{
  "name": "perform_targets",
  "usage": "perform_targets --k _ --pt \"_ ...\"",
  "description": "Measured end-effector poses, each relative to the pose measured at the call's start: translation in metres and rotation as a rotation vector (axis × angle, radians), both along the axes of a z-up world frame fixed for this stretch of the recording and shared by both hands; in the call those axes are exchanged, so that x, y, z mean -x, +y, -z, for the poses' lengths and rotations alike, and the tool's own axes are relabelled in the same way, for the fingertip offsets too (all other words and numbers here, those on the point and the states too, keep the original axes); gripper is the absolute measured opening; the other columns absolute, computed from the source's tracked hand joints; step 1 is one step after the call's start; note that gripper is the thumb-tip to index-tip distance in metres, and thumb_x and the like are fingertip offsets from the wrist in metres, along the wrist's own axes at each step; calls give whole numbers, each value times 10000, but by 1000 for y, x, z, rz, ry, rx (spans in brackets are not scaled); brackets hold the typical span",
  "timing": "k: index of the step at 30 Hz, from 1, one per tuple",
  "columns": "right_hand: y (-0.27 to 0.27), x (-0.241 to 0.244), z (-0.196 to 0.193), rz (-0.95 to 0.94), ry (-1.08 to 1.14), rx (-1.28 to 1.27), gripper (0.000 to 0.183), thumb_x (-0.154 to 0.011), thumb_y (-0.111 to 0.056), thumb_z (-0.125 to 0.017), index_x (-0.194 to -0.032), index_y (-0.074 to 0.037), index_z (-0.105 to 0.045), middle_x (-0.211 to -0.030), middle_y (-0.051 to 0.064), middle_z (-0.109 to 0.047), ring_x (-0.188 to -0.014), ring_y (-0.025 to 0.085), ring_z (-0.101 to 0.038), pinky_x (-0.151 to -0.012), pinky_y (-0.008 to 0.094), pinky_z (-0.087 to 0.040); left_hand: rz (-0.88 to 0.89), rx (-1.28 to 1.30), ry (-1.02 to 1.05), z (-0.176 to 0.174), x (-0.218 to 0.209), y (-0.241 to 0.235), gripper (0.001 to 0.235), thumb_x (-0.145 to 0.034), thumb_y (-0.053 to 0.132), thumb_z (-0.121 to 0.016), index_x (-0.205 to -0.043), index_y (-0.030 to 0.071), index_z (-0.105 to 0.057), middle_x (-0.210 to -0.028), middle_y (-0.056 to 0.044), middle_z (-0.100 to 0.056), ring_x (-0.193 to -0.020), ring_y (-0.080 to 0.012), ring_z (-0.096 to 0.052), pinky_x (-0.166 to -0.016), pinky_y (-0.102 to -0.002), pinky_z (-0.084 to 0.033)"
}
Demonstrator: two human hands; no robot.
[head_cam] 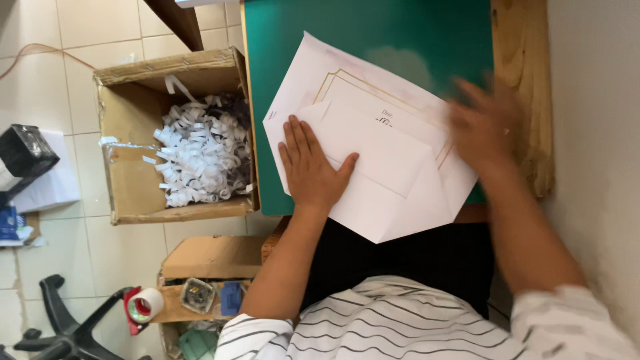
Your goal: The person folds a printed piece of paper into an envelope shape on a green mat and applies a circular adhesive sticker to seal the back.
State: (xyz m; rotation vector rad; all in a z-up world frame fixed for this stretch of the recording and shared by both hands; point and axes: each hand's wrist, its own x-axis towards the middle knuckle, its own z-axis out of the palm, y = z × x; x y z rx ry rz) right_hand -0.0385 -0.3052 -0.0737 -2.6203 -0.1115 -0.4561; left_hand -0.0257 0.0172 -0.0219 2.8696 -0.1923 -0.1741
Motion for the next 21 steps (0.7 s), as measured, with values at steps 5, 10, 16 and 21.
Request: perform_targets --k 5,10,16,21 --pt "148 -156 15 -202 299 93 508 -1013 -453 -563 -1416 -149 -621 -1692 64 -293 -1524 437 -202 -1161 710 -127 -42 -23 44 -1 -5 -3 1194 -844 714 -621 -1559 -120 -154 -1682 -272 -69 -1577 -376 -14 -1252 -537 -46" --pt "197 -201 -7 -173 318 153 571 -996 -456 -541 -1490 -169 -534 -1670 57 -266 -1507 438 -183 -1155 726 -83 -27 16 -16 4 -2 0 1160 -884 719 -592 -1590 -101 -174 -1709 -247 -88 -1600 -353 -27 -1282 -516 -56" --pt "92 -80 -14 -108 234 362 334 -974 -143 -601 -1290 -137 -711 -1656 56 -440 -1491 368 -386 -1159 687 -268 -49 -24 15 2 -2 -1 1165 -868 728 -592 -1578 -98 -178 -1700 -245 -58 -1593 -374 6 -1278 -531 -36" --pt "-14 53 -33 155 262 383 305 -1006 -246 -603 -1249 -145 -757 -1526 122 -540 -1351 473 -455 -1060 673 -317 -40 8 -25 3 -4 -1 1167 -872 716 -596 -1579 -112 -177 -1695 -260 -62 -1577 -382 3 -1257 -543 -33"
